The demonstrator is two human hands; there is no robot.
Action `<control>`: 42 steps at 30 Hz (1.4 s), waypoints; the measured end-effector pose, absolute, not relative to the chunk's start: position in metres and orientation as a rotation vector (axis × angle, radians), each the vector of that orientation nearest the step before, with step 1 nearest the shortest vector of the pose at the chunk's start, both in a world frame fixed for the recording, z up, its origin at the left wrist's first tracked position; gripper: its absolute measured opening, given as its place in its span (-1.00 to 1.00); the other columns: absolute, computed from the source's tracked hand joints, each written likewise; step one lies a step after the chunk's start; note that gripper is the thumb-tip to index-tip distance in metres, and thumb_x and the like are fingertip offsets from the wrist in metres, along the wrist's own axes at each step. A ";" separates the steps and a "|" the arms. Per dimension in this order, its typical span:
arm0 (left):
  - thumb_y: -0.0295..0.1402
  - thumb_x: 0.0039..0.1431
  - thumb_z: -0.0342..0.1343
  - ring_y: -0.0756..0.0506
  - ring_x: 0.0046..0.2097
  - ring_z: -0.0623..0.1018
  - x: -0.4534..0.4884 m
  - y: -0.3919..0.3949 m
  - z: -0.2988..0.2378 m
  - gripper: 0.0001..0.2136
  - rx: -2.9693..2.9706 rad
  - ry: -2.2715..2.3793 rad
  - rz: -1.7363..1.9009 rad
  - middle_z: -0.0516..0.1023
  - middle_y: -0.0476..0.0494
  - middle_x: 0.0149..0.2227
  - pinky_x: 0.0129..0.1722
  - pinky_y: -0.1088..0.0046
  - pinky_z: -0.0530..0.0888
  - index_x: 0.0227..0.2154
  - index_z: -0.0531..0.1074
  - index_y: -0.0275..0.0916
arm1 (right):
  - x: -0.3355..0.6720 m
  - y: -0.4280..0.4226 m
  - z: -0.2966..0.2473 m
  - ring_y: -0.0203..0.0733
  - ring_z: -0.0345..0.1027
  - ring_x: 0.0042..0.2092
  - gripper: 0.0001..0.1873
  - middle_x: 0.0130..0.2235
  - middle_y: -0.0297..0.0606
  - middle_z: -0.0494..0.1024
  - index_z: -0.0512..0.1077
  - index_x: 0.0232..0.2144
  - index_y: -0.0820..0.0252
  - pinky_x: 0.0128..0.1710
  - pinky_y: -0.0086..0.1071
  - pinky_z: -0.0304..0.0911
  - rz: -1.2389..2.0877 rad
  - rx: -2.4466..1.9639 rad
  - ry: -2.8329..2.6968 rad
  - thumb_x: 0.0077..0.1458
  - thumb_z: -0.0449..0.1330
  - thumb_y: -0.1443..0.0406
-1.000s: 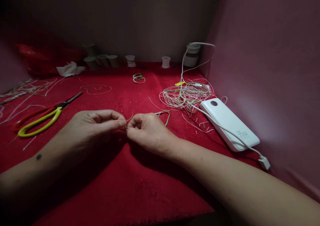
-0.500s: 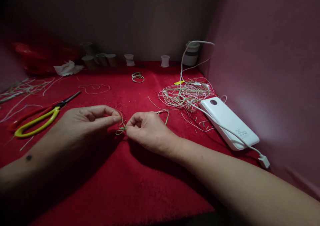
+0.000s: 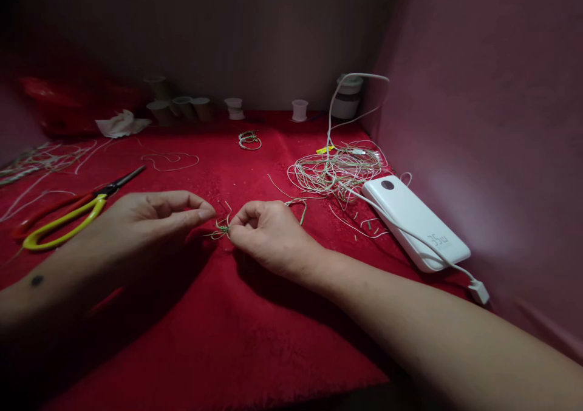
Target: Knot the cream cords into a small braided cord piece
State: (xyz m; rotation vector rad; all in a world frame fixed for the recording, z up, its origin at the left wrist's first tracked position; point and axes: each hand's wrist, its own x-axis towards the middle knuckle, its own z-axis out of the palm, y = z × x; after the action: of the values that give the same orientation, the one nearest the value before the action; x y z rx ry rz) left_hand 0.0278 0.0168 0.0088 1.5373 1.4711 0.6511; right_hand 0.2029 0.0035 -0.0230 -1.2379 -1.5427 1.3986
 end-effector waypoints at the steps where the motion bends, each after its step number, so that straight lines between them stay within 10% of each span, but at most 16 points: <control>1: -0.17 -0.02 0.19 0.03 -0.64 0.32 0.028 0.018 0.008 -0.79 1.524 1.462 0.617 0.43 -0.02 -0.66 -0.69 0.59 0.17 -0.51 0.51 -0.23 | 0.203 0.004 -0.023 -0.51 0.04 -0.69 -0.95 -0.68 -0.54 0.27 0.36 -0.50 0.26 -0.65 -0.54 -0.03 1.403 -1.234 -1.537 -0.03 0.12 0.42; 17: -0.37 0.08 0.12 -0.07 -0.18 0.47 0.025 0.020 -0.003 -0.86 2.181 1.134 0.838 0.41 -0.11 -0.23 -0.18 0.41 0.40 -0.36 0.57 -0.20 | 0.205 0.004 -0.024 -0.52 0.02 -0.67 -0.94 -0.69 -0.55 0.24 0.36 -0.51 0.27 -0.62 -0.54 -0.04 1.429 -1.169 -1.609 -0.05 0.11 0.44; 42: -0.35 0.05 0.13 0.02 -0.48 0.43 0.024 0.023 -0.007 -0.88 2.014 1.186 0.652 0.54 -0.02 -0.54 -0.48 0.56 0.37 -0.47 0.51 -0.27 | 0.206 0.003 -0.021 -0.52 0.04 -0.68 -0.93 -0.70 -0.54 0.25 0.37 -0.53 0.27 -0.64 -0.56 -0.03 1.523 -1.157 -1.592 -0.04 0.13 0.44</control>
State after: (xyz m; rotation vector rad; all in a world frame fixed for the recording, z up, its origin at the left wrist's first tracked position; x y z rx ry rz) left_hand 0.0243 0.0233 -0.0068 2.0137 1.1861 0.6518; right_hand 0.2059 0.0031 -0.0207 -1.1568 -1.5918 1.5230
